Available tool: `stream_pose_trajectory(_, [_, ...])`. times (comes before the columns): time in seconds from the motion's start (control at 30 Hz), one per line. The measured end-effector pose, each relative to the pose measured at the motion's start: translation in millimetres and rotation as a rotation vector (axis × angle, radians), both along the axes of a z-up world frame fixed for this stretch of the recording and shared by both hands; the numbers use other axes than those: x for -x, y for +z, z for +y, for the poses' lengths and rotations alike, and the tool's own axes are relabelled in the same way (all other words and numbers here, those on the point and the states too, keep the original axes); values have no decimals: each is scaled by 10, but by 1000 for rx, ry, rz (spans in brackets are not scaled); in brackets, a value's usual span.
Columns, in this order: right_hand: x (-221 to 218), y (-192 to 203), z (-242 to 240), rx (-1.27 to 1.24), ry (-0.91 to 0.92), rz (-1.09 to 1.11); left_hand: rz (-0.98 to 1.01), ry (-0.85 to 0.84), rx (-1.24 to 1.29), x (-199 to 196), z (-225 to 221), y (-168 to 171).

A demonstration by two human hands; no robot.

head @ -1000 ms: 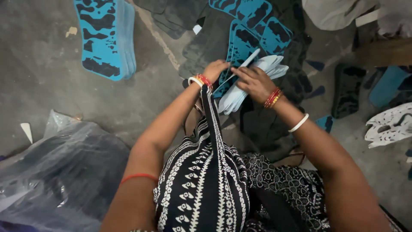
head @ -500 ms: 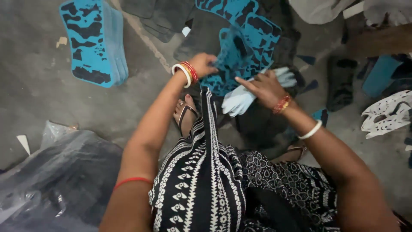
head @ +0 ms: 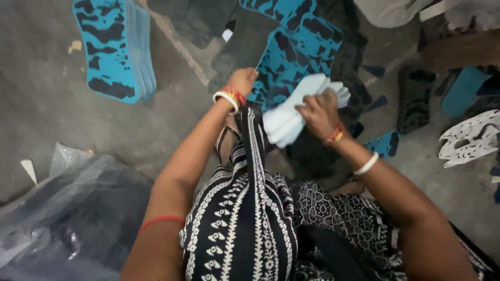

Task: Sorting and stacking patterned fabric pieces for shoe manufacturing on a production floor.

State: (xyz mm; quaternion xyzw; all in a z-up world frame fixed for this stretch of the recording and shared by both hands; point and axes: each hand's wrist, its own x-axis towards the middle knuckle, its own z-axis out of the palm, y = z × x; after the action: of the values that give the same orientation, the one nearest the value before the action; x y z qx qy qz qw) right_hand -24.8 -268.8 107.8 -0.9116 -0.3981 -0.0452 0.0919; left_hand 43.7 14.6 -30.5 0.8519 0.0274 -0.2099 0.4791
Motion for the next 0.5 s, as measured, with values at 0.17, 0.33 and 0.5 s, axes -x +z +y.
stream_pose_trajectory(0.17, [209, 230, -119, 33, -21, -139, -386, -444, 118, 421, -438, 276])
stream_pose_trajectory(0.33, [171, 304, -404, 112, 63, 174, -502, -567, 41, 499, -687, -71])
stream_pose_trajectory(0.5, [138, 498, -460, 219, 38, 165, -218, 192, -235, 388, -370, 98])
